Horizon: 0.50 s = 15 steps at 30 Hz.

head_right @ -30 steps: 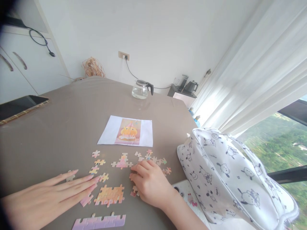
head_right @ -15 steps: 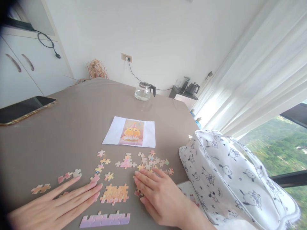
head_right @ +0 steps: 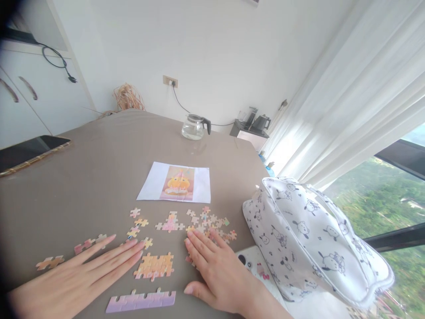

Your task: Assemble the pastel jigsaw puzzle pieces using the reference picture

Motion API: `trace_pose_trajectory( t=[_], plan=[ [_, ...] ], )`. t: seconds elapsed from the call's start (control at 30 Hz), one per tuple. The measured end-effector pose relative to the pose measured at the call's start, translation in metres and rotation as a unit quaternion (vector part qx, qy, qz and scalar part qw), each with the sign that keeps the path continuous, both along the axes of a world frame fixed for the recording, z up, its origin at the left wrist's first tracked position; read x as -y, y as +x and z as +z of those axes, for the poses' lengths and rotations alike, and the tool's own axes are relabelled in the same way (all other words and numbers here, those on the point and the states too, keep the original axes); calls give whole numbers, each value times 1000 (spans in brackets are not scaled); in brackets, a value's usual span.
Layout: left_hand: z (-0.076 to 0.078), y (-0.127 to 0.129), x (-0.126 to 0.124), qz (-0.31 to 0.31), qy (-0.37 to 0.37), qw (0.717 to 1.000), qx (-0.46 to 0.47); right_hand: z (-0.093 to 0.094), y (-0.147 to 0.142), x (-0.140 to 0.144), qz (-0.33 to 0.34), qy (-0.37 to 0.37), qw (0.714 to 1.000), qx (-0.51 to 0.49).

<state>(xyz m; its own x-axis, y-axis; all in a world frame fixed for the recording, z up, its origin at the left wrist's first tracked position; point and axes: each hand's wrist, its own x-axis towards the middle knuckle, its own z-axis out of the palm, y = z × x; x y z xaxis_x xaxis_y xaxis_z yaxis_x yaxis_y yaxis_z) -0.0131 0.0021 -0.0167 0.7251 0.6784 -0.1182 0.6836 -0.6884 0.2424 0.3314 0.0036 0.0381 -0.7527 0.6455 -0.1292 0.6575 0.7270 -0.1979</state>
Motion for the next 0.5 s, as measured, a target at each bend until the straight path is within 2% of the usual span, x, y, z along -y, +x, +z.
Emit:
trace_pose_trajectory(
  t=[0.13,0.33,0.5],
  plan=[
    [-2,-2,-9,22,-29,999,-22,-4,-4,-3,-4,28,1000,-7],
    [-15,-15,-9,23,28,999,8,-7,0,-6,-12,40,999,-2],
    [-12,-10,-4,42,39,998,-1,-9,-4,-16,-49,26,998,10]
  ],
)
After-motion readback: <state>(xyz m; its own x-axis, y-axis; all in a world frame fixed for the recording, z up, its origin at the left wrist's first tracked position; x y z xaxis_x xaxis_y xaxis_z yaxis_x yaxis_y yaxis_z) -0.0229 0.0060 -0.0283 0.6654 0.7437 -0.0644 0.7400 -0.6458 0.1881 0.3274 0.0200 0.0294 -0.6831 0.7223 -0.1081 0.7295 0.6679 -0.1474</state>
